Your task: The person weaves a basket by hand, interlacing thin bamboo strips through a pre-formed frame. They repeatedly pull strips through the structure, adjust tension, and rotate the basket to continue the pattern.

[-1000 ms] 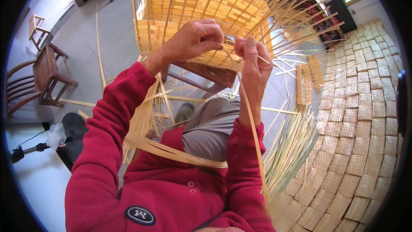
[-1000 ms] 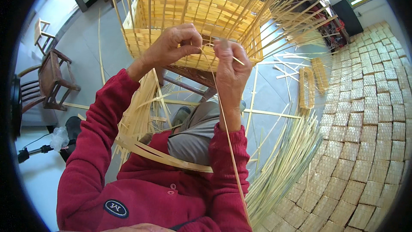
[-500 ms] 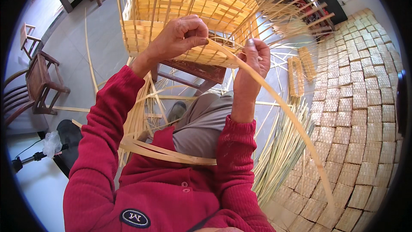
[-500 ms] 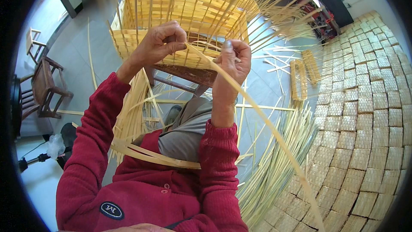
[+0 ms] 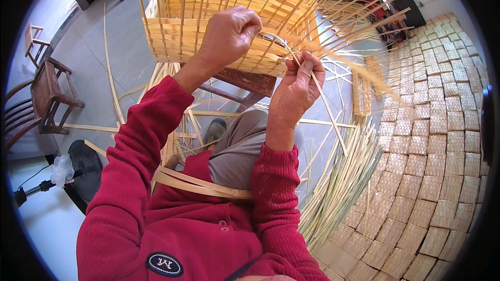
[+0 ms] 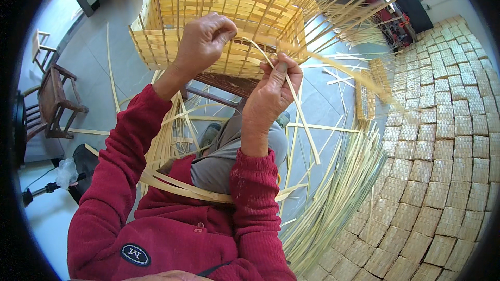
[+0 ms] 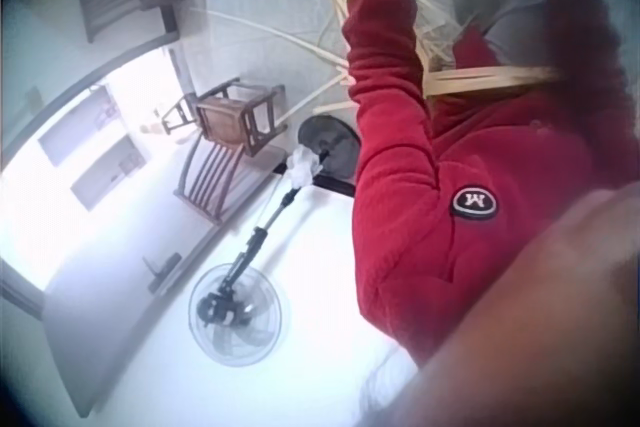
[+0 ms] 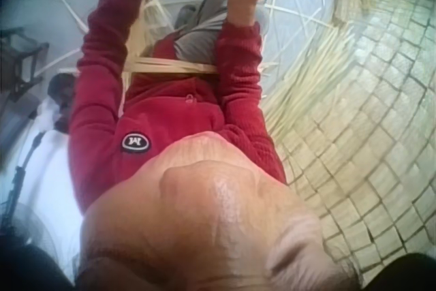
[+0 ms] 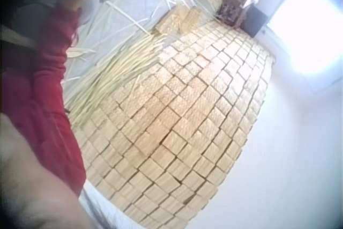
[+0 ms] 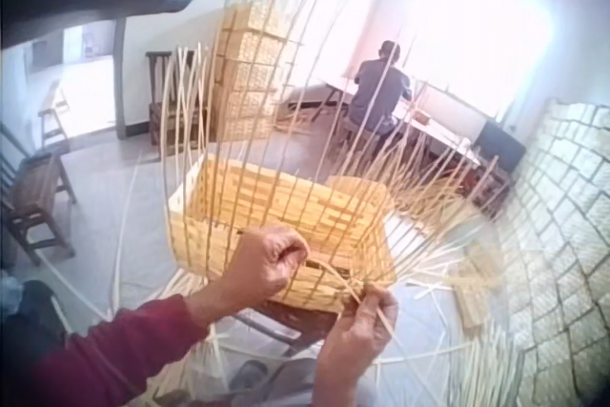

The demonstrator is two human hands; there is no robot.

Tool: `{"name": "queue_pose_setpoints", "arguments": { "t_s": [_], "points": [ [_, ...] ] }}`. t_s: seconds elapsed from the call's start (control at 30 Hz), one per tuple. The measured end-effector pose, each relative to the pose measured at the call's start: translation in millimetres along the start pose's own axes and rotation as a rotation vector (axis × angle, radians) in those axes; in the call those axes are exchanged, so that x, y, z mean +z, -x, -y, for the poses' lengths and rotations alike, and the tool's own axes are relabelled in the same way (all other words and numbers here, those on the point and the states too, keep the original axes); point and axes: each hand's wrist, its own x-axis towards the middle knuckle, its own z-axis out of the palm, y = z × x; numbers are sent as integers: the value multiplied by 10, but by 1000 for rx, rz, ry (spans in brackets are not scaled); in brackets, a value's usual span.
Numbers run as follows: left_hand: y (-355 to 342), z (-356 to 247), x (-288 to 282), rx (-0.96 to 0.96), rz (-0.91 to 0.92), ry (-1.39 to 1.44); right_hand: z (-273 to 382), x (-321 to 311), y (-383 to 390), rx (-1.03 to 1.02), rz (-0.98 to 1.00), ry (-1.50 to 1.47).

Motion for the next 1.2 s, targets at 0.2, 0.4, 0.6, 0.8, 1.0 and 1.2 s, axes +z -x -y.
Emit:
{"name": "queue_pose_setpoints", "arguments": {
  "t_s": [0.2,0.4,0.6,0.8,1.0,1.2],
  "points": [
    [-34,-62,-41,81,139,-330,208,-2,-26,-124,52,160],
    [68,48,-449,59,73,-297,252,-637,-238,344,-300,-78],
    [327,-82,-650,216,-160,-157,107,-633,-259,458,-228,-207],
    [114,-439,130,455,237,-305,145,-619,-217,464,-241,-315],
    [26,-350,259,372,270,-70,138,-697,-171,324,-42,-153],
    [-95,-254,178,260,394,205,126,-448,-167,92,230,278]
  ]
}}
